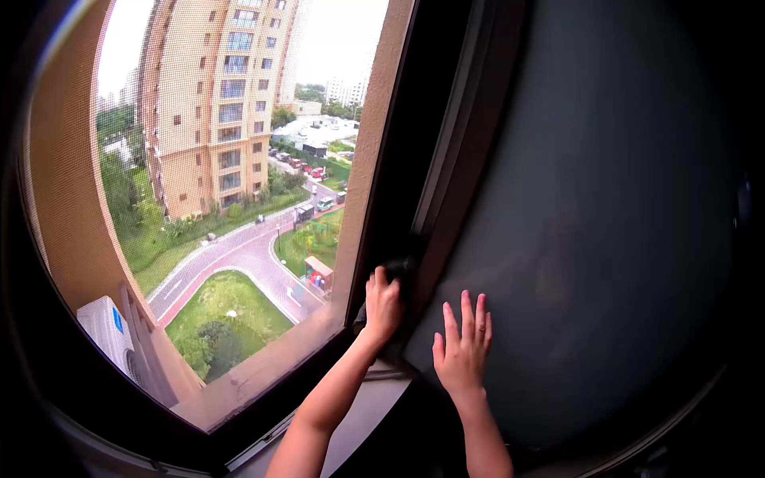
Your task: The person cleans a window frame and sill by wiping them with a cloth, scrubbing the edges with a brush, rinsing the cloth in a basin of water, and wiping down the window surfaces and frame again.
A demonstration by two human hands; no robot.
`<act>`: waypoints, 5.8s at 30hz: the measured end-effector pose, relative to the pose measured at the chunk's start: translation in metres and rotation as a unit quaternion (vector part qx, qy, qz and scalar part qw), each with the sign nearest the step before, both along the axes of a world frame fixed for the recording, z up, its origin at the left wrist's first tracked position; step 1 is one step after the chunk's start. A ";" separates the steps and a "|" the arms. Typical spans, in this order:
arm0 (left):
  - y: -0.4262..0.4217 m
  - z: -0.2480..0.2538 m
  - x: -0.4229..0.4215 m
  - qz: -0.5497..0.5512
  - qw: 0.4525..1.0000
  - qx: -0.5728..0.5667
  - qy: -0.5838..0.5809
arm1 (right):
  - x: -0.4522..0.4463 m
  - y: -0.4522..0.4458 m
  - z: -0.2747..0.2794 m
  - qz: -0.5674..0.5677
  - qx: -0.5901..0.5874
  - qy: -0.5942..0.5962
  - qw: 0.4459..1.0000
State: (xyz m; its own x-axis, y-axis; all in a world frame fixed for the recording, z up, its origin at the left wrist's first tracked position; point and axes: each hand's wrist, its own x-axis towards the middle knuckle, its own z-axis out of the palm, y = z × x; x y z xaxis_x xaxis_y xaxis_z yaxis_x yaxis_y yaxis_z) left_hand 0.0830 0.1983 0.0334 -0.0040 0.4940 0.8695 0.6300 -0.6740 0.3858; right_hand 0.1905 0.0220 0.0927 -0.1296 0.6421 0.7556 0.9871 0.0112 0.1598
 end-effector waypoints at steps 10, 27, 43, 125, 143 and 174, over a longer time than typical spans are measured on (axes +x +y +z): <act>0.007 -0.126 -0.015 -0.034 0.986 -0.126 0.104 | 0.007 -0.011 -0.001 0.020 -0.039 0.010 0.999; 0.040 -0.019 0.031 -0.051 0.990 0.131 0.020 | 0.017 0.001 -0.005 0.005 -0.075 -0.016 0.997; 0.013 -0.117 -0.008 -0.121 0.964 -0.137 0.195 | 0.019 -0.006 -0.005 0.018 -0.081 -0.002 0.997; 0.028 -0.144 -0.005 -0.207 0.884 -0.262 0.327 | 0.028 0.022 -0.033 -0.033 -0.054 -0.049 0.997; 0.015 -0.108 -0.003 -0.080 0.810 -0.247 0.526 | 0.056 -0.072 -0.004 0.074 -0.163 0.080 0.981; -0.181 -0.073 -0.107 -0.127 0.880 -0.361 -0.283 | 0.002 -0.042 -0.104 0.244 -0.152 0.323 0.902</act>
State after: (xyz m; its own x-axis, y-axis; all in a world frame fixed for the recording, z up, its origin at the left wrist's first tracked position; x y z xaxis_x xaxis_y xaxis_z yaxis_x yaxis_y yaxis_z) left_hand -0.0240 0.0170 -0.0394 -0.1449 0.9639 0.2235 0.0640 -0.2162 0.9742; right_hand 0.1922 -0.0204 -0.0117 -0.0485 0.8174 0.5740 0.7386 0.4162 -0.5303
